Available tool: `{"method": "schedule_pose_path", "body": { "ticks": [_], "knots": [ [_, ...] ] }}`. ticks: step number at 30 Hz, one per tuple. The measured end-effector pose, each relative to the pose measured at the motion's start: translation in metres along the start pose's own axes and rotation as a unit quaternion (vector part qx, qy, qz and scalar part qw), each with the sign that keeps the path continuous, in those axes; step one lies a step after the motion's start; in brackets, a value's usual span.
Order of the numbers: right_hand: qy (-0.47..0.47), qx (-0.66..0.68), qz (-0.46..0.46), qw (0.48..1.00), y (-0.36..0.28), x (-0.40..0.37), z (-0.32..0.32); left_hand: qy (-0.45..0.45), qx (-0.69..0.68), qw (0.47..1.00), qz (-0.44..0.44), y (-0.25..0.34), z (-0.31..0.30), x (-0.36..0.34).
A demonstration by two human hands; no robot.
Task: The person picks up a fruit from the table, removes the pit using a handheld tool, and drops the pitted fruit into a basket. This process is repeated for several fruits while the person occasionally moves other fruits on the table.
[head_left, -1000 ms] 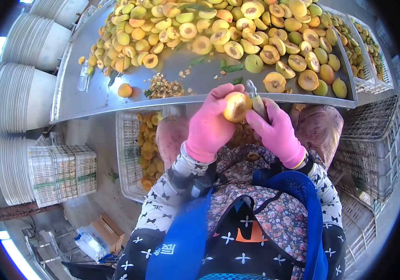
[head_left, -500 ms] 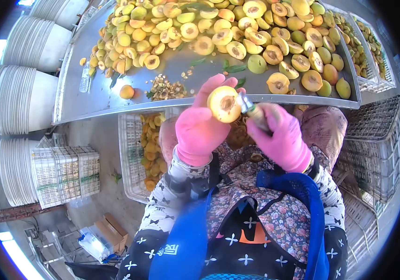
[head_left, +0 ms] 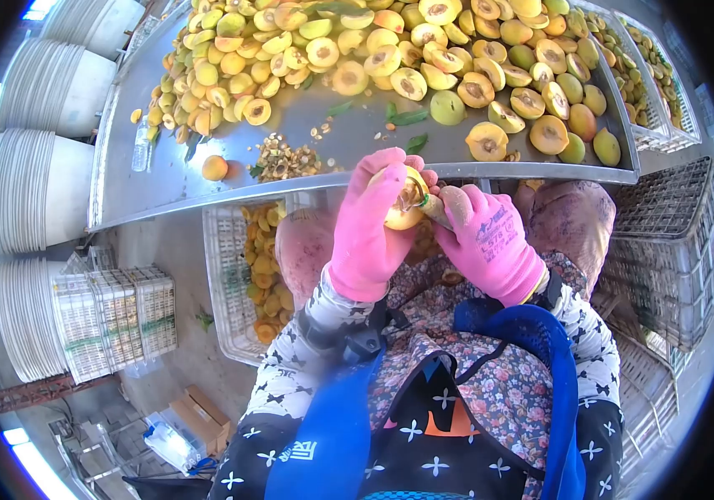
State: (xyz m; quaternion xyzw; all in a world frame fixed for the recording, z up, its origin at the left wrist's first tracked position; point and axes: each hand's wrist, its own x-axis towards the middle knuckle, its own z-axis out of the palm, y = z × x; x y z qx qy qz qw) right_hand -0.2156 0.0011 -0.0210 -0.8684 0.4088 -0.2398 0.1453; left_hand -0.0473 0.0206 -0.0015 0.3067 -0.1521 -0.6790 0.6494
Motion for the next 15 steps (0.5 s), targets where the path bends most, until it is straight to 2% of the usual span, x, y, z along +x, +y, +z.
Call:
{"method": "schedule_pose_path", "body": {
  "ticks": [3, 7, 10, 13, 15],
  "knots": [
    [-0.033, 0.002, -0.035, 0.999, 0.007, -0.001, -0.001, 0.006, 0.002, 0.999, -0.037, 0.003, -0.002, -0.003],
    [-0.094, -0.011, -0.058, 0.994, 0.012, -0.002, -0.006, 0.034, 0.039, 0.998, -0.036, -0.003, -0.012, -0.002],
    [-0.122, 0.103, 0.035, 0.987, -0.001, -0.004, 0.001, 0.059, 0.054, 0.997, -0.006, -0.009, -0.010, -0.001],
    [-0.036, 0.192, 0.023, 0.981, -0.012, -0.008, 0.009, 0.088, 0.065, 0.993, 0.032, -0.014, -0.003, -0.001],
    [-0.072, 0.241, 0.066, 0.966, -0.015, -0.011, 0.010, 0.120, 0.084, 0.987, 0.061, -0.021, 0.000, -0.002]
  ]
}}
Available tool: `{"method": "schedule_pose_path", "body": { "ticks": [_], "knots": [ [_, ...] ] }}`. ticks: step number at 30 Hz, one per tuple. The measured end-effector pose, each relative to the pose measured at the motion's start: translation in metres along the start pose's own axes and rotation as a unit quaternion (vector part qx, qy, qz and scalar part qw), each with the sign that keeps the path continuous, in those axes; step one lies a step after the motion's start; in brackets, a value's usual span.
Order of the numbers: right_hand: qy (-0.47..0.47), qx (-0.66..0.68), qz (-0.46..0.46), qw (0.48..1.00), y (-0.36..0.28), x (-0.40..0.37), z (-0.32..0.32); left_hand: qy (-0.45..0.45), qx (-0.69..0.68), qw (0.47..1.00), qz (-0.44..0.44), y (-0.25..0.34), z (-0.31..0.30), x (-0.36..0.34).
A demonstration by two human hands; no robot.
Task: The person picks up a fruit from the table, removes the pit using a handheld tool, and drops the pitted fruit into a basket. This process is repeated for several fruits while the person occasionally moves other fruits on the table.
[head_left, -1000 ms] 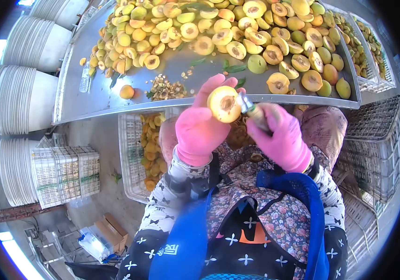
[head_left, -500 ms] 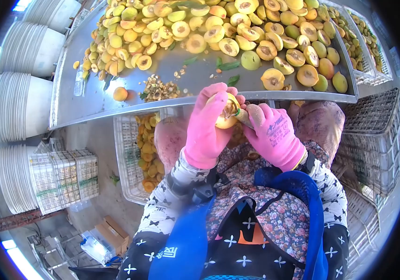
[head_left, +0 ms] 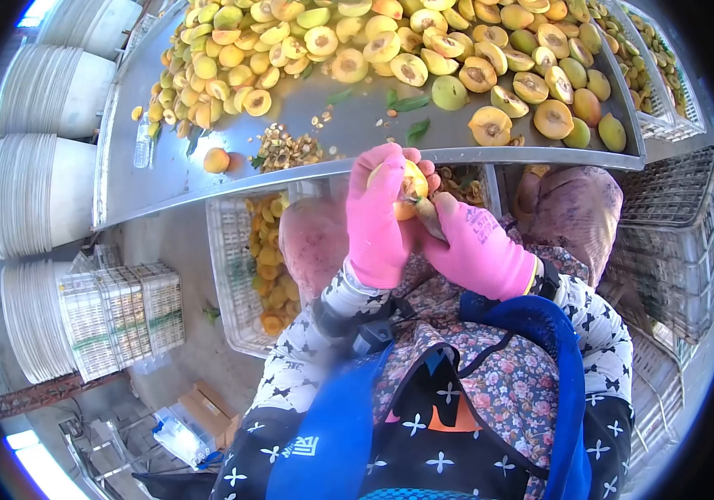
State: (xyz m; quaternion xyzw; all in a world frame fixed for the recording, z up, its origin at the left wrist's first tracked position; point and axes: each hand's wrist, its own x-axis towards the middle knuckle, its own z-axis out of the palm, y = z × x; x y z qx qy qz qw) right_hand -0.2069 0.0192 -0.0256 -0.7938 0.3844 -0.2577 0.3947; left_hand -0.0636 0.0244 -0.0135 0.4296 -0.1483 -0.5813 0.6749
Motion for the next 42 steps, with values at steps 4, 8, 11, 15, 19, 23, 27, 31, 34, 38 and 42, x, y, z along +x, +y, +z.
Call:
{"method": "schedule_pose_path", "body": {
  "ticks": [4, 8, 11, 15, 19, 23, 27, 31, 34, 38, 42],
  "knots": [
    [0.005, 0.065, 0.059, 0.996, -0.001, -0.002, 0.010, -0.022, -0.032, 0.999, -0.030, 0.014, 0.002, 0.004],
    [0.038, 0.061, 0.041, 0.997, -0.011, 0.002, 0.019, 0.016, 0.042, 0.995, 0.085, 0.008, 0.015, 0.000],
    [0.013, 0.022, -0.021, 0.999, -0.002, 0.005, 0.011, -0.007, 0.042, 0.999, 0.016, 0.014, 0.001, 0.003],
    [-0.019, 0.006, 0.006, 1.000, 0.000, 0.004, 0.013, -0.009, 0.082, 0.996, -0.020, 0.019, -0.002, 0.008],
    [0.034, 0.074, 0.039, 0.996, 0.000, 0.004, 0.033, 0.026, 0.078, 0.992, 0.094, 0.005, 0.009, 0.002],
    [0.048, 0.130, 0.058, 0.989, -0.001, 0.003, 0.034, 0.022, 0.046, 0.994, 0.092, 0.006, 0.012, 0.001],
    [0.009, 0.073, 0.048, 0.996, -0.002, 0.001, 0.024, 0.029, 0.115, 0.990, 0.074, 0.005, 0.009, 0.002],
    [-0.001, 0.098, -0.023, 0.995, 0.012, -0.004, 0.021, -0.019, 0.139, 0.990, -0.033, 0.010, -0.003, 0.006],
    [-0.086, 0.232, 0.072, 0.966, 0.004, -0.004, 0.009, -0.043, 0.089, 0.993, -0.065, 0.019, 0.004, 0.002],
    [-0.264, 0.422, 0.237, 0.835, -0.006, 0.007, -0.020, -0.038, 0.116, 0.991, -0.046, 0.017, 0.007, 0.001],
    [-0.314, 0.494, 0.216, 0.782, 0.005, 0.003, -0.020, -0.050, 0.122, 0.990, -0.059, 0.016, 0.006, -0.002]
  ]
}}
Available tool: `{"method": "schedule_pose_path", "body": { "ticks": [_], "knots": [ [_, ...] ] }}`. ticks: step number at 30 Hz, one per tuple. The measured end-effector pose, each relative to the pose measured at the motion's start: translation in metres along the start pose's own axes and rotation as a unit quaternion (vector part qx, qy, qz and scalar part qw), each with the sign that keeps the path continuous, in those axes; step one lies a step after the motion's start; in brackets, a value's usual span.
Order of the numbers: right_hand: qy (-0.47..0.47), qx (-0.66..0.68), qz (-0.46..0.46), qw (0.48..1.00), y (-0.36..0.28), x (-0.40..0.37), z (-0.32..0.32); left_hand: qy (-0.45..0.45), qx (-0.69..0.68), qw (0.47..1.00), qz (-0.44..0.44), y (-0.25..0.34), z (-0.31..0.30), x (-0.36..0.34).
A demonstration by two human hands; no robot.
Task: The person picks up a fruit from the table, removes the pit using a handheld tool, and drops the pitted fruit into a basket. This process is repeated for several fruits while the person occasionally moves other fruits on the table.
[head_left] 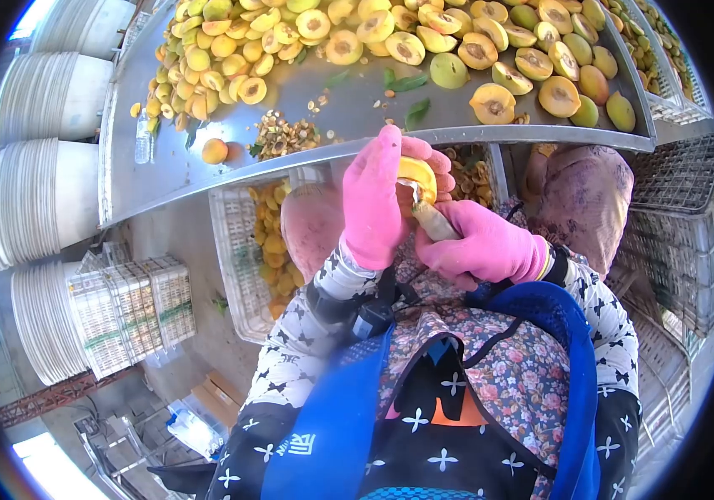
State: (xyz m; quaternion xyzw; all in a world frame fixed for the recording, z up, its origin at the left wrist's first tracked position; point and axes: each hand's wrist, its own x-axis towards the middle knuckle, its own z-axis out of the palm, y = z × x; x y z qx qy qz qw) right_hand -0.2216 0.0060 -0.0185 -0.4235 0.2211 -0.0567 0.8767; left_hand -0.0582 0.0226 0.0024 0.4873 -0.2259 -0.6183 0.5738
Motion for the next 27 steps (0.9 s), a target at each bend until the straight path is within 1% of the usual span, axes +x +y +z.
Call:
{"method": "schedule_pose_path", "body": {
  "ticks": [1, 3, 4, 6, 7, 9, 10, 11, 12, 13, 14, 15, 16, 17, 18, 19, 20, 21, 22, 23, 24, 25, 27],
  "knots": [
    [-0.019, 0.010, 0.007, 1.000, 0.000, -0.002, -0.003, -0.005, 0.001, 1.000, 0.002, -0.001, 0.000, 0.000],
    [-0.058, 0.029, 0.019, 0.998, -0.001, -0.004, -0.007, -0.052, 0.063, 0.996, 0.028, -0.001, -0.004, -0.001],
    [-0.058, 0.063, 0.022, 0.996, -0.002, -0.006, -0.005, -0.075, 0.093, 0.992, 0.040, -0.001, -0.008, -0.001],
    [-0.059, 0.125, 0.029, 0.990, -0.006, -0.011, 0.002, -0.145, 0.136, 0.977, 0.075, -0.002, -0.018, 0.001],
    [-0.079, 0.114, 0.038, 0.990, -0.004, -0.011, 0.000, -0.179, 0.159, 0.966, 0.094, 0.000, -0.021, 0.002],
    [-0.123, 0.091, 0.060, 0.986, -0.001, -0.009, -0.002, -0.095, 0.018, 0.995, 0.013, 0.004, -0.020, -0.002],
    [-0.085, 0.009, 0.091, 0.992, -0.019, -0.015, 0.014, -0.055, -0.054, 0.997, -0.021, 0.009, -0.020, -0.002],
    [-0.062, -0.045, 0.074, 0.994, -0.011, -0.011, 0.019, -0.005, -0.040, 0.999, 0.004, 0.014, -0.024, -0.001],
    [-0.042, -0.097, 0.055, 0.993, -0.004, -0.007, 0.023, 0.010, -0.067, 0.998, 0.019, 0.018, -0.031, -0.004],
    [0.015, -0.193, 0.068, 0.979, -0.010, -0.005, 0.026, 0.019, -0.091, 0.995, 0.039, 0.021, -0.040, -0.004],
    [0.039, -0.234, 0.039, 0.971, -0.008, -0.003, 0.024, 0.030, -0.116, 0.991, 0.056, 0.025, -0.050, -0.006],
    [0.060, -0.269, 0.011, 0.961, -0.001, -0.004, 0.017, 0.020, -0.142, 0.988, 0.058, 0.036, -0.066, -0.012],
    [0.087, -0.300, -0.016, 0.950, 0.002, -0.003, 0.013, 0.025, 0.083, 0.978, 0.189, 0.049, -0.080, -0.023],
    [0.090, -0.346, -0.005, 0.934, -0.006, -0.006, 0.013, 0.042, 0.340, 0.909, 0.237, 0.066, -0.100, -0.034],
    [0.106, -0.368, -0.030, 0.923, -0.009, -0.008, 0.009, 0.087, 0.562, 0.772, 0.283, 0.083, -0.119, -0.044],
    [0.126, -0.389, -0.054, 0.911, -0.009, -0.010, 0.006, 0.159, 0.759, 0.503, 0.382, 0.087, -0.152, -0.048],
    [0.143, -0.410, -0.076, 0.898, -0.008, -0.012, 0.003, 0.183, 0.659, 0.638, 0.354, 0.088, -0.152, -0.046],
    [0.186, -0.464, -0.123, 0.857, -0.002, -0.010, 0.001, 0.215, 0.528, 0.749, 0.338, 0.091, -0.147, -0.046],
    [0.211, -0.481, -0.146, 0.838, 0.003, -0.008, 0.000, 0.168, 0.458, 0.818, 0.304, 0.087, -0.137, -0.044],
    [0.233, -0.499, -0.171, 0.817, 0.006, -0.008, -0.001, 0.131, 0.381, 0.876, 0.264, 0.086, -0.121, -0.042],
    [0.258, -0.514, -0.197, 0.794, 0.008, -0.007, -0.002, 0.068, 0.305, 0.928, 0.204, 0.072, -0.090, -0.036],
    [0.258, -0.528, -0.213, 0.781, 0.010, -0.007, -0.005, -0.035, 0.388, 0.886, 0.253, 0.060, -0.068, -0.029],
    [0.268, -0.520, -0.232, 0.777, 0.011, -0.011, -0.005, -0.206, 0.478, 0.797, 0.308, 0.038, -0.037, -0.015]
  ]
}}
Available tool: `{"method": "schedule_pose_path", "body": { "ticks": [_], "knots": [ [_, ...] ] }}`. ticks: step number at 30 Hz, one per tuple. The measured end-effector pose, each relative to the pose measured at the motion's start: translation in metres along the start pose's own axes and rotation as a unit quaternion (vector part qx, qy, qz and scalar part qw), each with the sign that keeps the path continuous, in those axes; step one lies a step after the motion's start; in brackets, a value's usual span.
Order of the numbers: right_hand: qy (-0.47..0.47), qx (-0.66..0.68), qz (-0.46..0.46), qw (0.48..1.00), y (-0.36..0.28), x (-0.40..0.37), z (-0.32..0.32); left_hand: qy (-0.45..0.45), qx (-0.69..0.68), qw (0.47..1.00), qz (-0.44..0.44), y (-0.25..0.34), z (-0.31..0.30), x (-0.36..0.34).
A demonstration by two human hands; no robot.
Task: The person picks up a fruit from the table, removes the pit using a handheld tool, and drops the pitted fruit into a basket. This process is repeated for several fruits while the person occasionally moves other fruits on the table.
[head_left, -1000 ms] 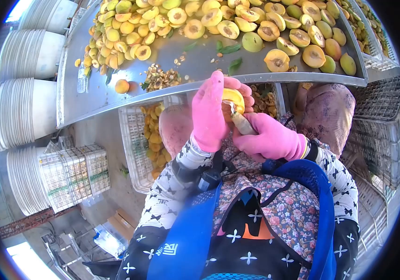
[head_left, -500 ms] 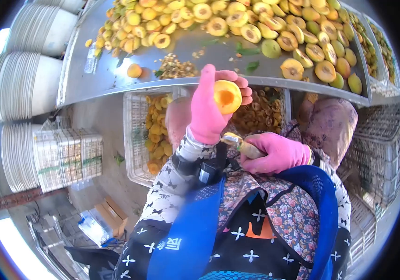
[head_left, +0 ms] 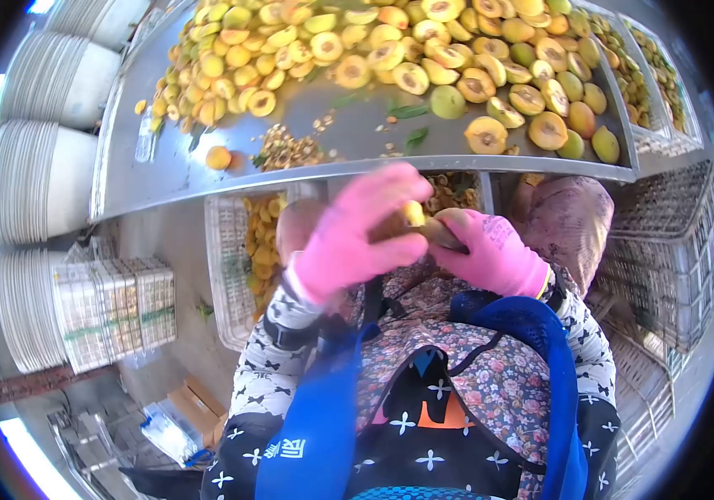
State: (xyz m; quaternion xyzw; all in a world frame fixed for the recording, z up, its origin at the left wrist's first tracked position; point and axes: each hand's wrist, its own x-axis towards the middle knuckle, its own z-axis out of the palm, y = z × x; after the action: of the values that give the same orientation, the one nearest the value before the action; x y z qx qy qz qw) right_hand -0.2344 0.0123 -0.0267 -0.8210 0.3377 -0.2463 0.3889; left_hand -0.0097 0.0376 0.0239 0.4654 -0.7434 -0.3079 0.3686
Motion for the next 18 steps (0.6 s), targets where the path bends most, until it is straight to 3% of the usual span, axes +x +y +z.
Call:
{"method": "schedule_pose_path", "body": {
  "ticks": [1, 2, 4, 7, 10, 12, 13, 15, 18],
  "knots": [
    [0.010, 0.002, -0.002, 1.000, 0.003, -0.004, -0.002, -0.057, 0.007, 0.997, 0.046, -0.001, 0.012, 0.008],
    [0.033, 0.021, -0.002, 0.999, 0.011, -0.010, -0.001, -0.099, 0.019, 0.995, 0.005, -0.006, 0.018, 0.011],
    [-0.007, -0.068, -0.012, 0.998, 0.013, -0.017, -0.005, -0.182, 0.050, 0.979, -0.077, -0.016, 0.026, 0.010],
    [-0.009, -0.119, 0.011, 0.993, 0.005, -0.024, -0.003, -0.142, 0.089, 0.978, -0.122, -0.017, 0.037, 0.014],
    [-0.030, -0.172, 0.019, 0.984, 0.009, -0.029, -0.003, -0.099, 0.182, 0.978, -0.029, -0.026, 0.027, 0.033],
    [-0.070, -0.190, 0.017, 0.979, 0.009, -0.033, -0.010, -0.078, 0.169, 0.982, -0.030, -0.023, 0.027, 0.064],
    [-0.118, -0.193, 0.060, 0.972, 0.006, -0.034, -0.011, -0.063, 0.162, 0.984, -0.032, -0.024, 0.029, 0.079],
    [-0.207, -0.203, 0.140, 0.947, 0.000, -0.030, -0.012, -0.049, 0.067, 0.986, -0.145, -0.042, 0.051, 0.113],
    [-0.244, -0.211, 0.167, 0.932, -0.006, -0.026, -0.022, -0.167, 0.086, 0.936, -0.296, -0.038, 0.085, 0.157]
  ]
}}
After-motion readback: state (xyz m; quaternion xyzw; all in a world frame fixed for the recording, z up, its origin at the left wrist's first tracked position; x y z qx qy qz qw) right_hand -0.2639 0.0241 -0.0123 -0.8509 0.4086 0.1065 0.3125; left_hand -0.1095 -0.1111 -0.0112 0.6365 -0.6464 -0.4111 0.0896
